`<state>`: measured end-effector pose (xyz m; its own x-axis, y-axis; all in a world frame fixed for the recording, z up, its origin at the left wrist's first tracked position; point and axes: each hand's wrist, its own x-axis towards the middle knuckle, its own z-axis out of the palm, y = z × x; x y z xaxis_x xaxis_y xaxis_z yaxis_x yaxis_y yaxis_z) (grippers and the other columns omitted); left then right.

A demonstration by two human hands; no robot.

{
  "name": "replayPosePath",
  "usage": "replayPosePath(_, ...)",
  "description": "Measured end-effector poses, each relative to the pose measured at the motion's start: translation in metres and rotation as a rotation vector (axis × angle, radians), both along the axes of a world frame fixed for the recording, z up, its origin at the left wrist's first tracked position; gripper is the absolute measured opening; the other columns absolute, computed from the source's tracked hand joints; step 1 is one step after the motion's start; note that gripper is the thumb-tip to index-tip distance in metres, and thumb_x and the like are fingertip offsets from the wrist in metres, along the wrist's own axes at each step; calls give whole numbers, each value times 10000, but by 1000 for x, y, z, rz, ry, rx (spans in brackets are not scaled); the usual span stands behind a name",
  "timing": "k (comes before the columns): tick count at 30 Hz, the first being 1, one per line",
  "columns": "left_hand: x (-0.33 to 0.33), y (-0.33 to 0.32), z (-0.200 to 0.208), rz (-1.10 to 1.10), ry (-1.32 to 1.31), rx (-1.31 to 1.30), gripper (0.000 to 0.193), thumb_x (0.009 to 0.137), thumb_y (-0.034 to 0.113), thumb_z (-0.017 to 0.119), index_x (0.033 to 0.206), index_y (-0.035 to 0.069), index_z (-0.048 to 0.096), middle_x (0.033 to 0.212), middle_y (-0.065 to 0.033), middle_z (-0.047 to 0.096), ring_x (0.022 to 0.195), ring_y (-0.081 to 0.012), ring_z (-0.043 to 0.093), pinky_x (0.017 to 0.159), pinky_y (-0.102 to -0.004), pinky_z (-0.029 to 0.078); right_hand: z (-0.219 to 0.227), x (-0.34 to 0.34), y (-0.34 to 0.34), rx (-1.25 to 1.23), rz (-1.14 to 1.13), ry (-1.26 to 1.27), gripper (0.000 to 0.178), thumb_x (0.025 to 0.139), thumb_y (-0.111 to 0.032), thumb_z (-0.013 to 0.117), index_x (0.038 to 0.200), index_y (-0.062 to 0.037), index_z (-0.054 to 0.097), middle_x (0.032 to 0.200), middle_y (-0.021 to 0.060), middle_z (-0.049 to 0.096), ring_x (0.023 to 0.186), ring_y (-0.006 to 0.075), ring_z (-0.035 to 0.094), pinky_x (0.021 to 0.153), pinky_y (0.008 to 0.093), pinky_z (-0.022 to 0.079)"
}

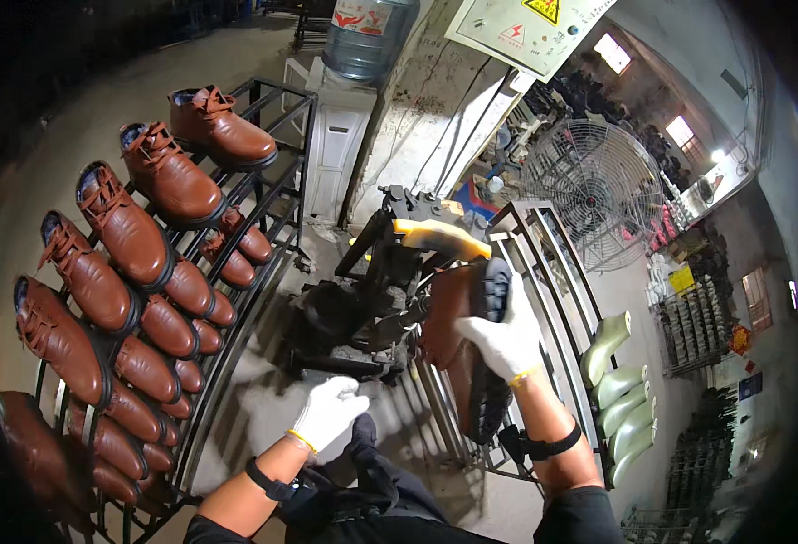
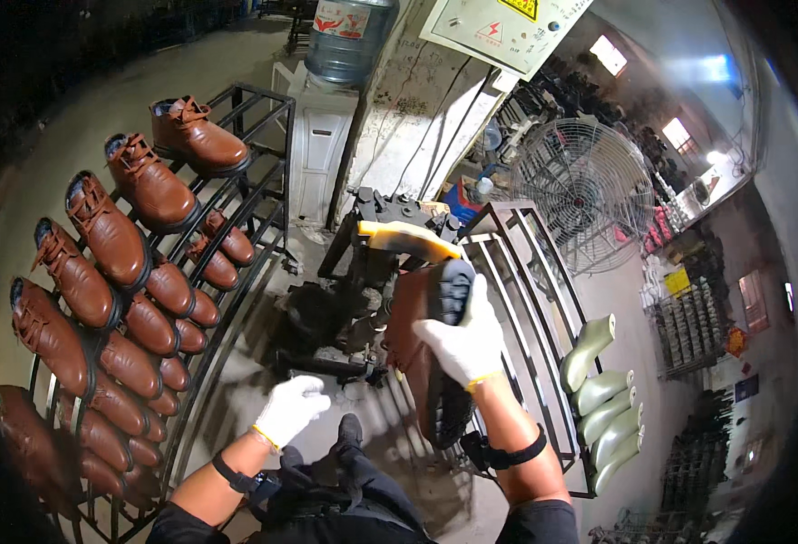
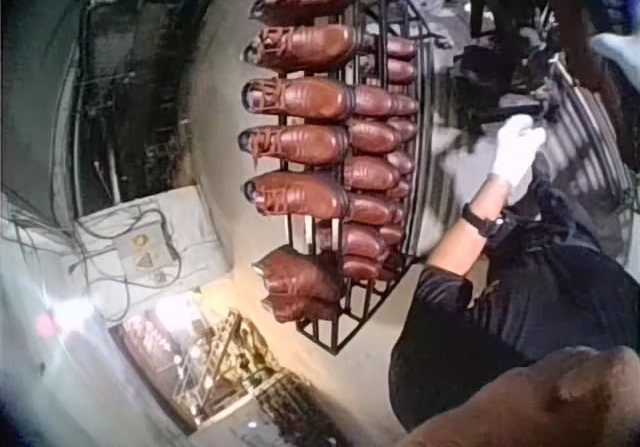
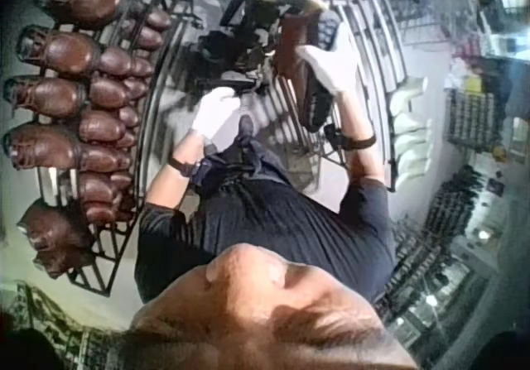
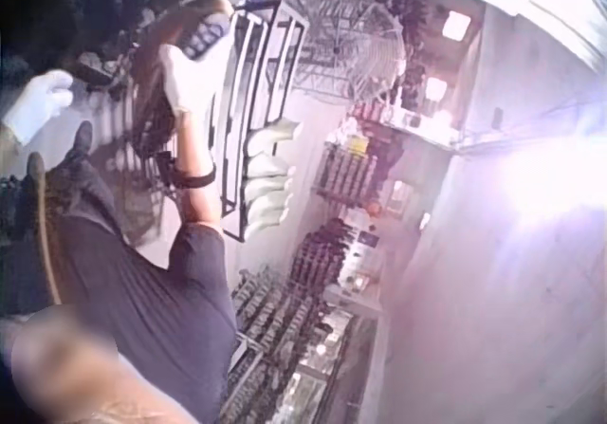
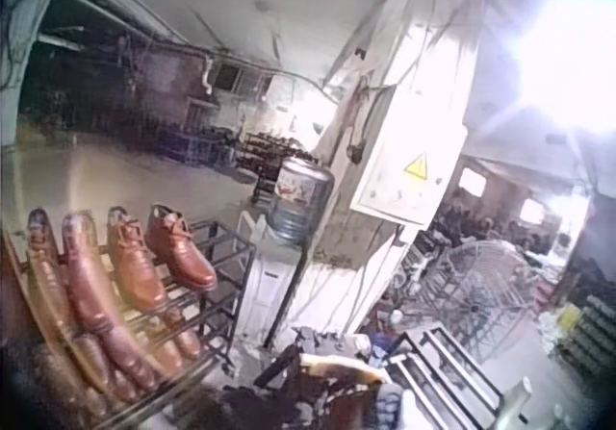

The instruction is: The person picks up a shoe from a rack, presses it onto a machine, and then removes the green shoe last from inside and places it onto a separate rack, repeating this process for several shoes.

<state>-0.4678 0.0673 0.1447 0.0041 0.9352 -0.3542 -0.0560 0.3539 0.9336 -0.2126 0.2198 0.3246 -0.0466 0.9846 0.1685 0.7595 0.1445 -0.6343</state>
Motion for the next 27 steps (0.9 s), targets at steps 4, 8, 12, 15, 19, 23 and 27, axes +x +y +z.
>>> replayPosePath(4,26,67,32,-1,88,285,536,927,297,814,1245,-110,670,1149,-207,755,1017,-250,695,919,-385,564,31,-55,2,-104,-16,-435,1004,745,-368,829,1513,84,366,1261,328,657,1172,478,663,1018,485,549)
replayPosePath(8,81,123,40,52,-79,379,392,1026,149,686,1361,-47,626,1208,-86,711,1072,-155,642,956,-306,530,-16,-10,20,43,106,-380,1135,803,-550,834,1563,133,339,1380,322,642,1247,437,666,1074,453,536)
replayPosePath(12,108,113,41,151,-199,411,644,1000,173,736,1563,-12,485,1436,-83,625,1229,-147,600,1076,-306,480,-18,20,3,-692,229,786,520,1011,-203,741,1462,-3,576,1313,81,710,1104,141,673,1019,354,544)
replayPosePath(15,98,105,76,129,-502,278,633,979,222,755,1527,-4,531,1370,-133,677,1212,-209,627,1071,-354,483,-24,16,-8,-809,171,919,442,1014,-137,724,1427,-21,617,1300,58,719,1112,134,660,1022,347,527)
replayPosePath(19,90,110,82,31,-583,217,763,994,145,700,1650,-8,339,1558,-119,546,1401,-184,518,1201,-347,391,-39,13,-11,-751,112,1012,440,1003,-112,747,1414,-14,624,1311,72,722,1157,148,660,1073,326,507)
replayPosePath(23,93,111,78,45,-671,160,809,977,121,695,1674,-2,304,1632,-114,472,1484,-195,460,1253,-359,336,-26,11,-6,-779,97,1099,483,981,-45,750,1438,-16,597,1310,67,721,1173,144,669,1052,324,528)
replayPosePath(27,93,103,74,61,-558,121,815,977,105,687,1683,6,294,1642,-110,466,1482,-184,459,1255,-353,336,-32,13,-12,-744,128,1115,490,978,-42,751,1441,-16,592,1309,71,720,1169,144,670,1049,322,531)
